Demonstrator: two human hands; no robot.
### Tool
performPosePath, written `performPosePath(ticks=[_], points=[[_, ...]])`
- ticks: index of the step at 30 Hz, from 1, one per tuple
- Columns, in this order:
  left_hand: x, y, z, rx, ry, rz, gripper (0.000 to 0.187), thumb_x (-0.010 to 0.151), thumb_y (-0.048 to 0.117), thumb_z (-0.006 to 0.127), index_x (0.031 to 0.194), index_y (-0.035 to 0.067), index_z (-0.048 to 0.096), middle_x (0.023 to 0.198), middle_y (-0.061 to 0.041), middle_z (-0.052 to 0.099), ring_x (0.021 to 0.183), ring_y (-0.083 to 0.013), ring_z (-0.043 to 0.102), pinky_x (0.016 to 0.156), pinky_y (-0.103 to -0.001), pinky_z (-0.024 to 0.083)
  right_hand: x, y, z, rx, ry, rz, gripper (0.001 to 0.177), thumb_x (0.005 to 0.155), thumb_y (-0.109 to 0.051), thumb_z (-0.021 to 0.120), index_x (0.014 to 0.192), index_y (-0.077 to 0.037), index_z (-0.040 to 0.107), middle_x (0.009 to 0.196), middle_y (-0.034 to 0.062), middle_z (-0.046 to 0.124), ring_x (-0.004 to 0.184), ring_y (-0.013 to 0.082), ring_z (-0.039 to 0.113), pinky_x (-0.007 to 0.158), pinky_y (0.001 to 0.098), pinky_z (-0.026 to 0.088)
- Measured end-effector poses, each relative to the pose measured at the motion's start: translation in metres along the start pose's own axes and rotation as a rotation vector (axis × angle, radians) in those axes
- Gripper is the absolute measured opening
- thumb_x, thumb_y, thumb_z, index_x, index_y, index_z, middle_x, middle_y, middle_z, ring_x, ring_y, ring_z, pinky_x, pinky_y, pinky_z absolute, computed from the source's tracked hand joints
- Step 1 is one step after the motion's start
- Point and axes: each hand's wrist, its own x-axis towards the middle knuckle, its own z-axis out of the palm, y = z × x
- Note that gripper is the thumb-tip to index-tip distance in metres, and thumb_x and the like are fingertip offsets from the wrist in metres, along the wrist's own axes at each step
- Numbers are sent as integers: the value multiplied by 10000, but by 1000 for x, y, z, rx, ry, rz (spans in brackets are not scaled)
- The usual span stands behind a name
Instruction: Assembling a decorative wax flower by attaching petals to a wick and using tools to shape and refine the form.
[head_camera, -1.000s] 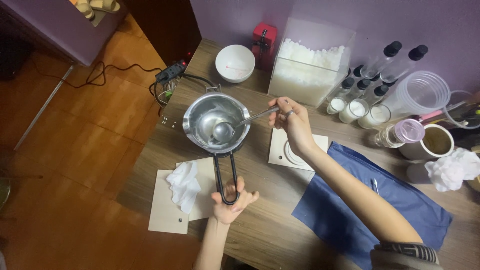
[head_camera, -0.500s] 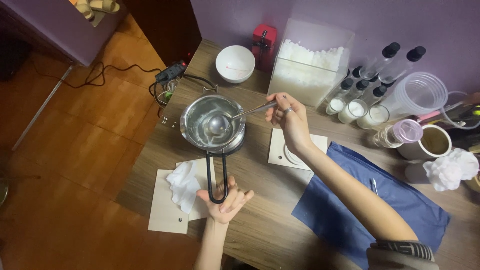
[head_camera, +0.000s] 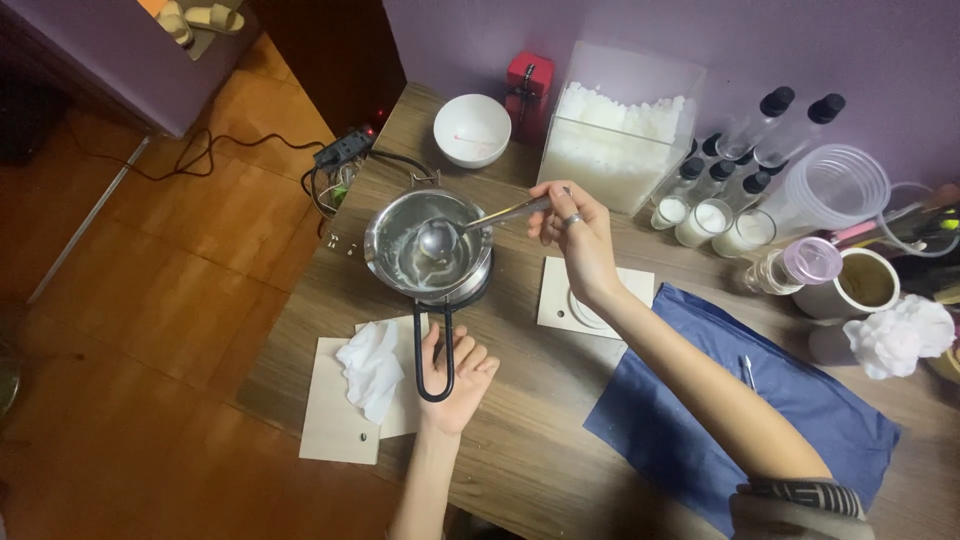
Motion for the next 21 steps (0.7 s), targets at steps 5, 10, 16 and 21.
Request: performPosePath(ticks=[5, 10, 16, 21], points=[[0, 0, 1, -3, 1, 0, 241, 962, 370, 406, 845, 166, 462, 506, 72, 258, 479, -80, 310, 643, -269, 302, -1, 0, 1, 14, 9, -2, 270, 999, -224, 411, 1023, -24, 590, 682, 80, 591, 646, 128, 614, 565, 185, 426], [1, -1, 0, 8, -33, 1, 235, 970, 353, 398, 789, 203, 414, 480, 79, 266, 470, -70, 314, 646, -257, 305, -1, 5, 1, 49, 17, 32, 267, 1000, -223, 404, 1015, -32, 589, 678, 73, 592, 637, 124, 614, 556, 182, 424], [3, -1, -5, 24, -40, -3, 254, 972, 331, 386, 748, 213, 391, 458, 81, 272, 456, -76, 321, 641, -256, 314, -2, 8, 1, 153, 36, 149, 273, 988, -263, 439, 1014, -38, 592, 699, 71, 605, 645, 123, 618, 572, 187, 415], [4, 0, -6, 40, -40, 4, 231, 970, 308, 386, 762, 211, 414, 450, 81, 280, 445, -68, 303, 637, -246, 311, -3, -1, -3, 171, 56, 151, 267, 985, -260, 450, 1010, -38, 596, 693, 62, 609, 643, 120, 626, 572, 189, 422]])
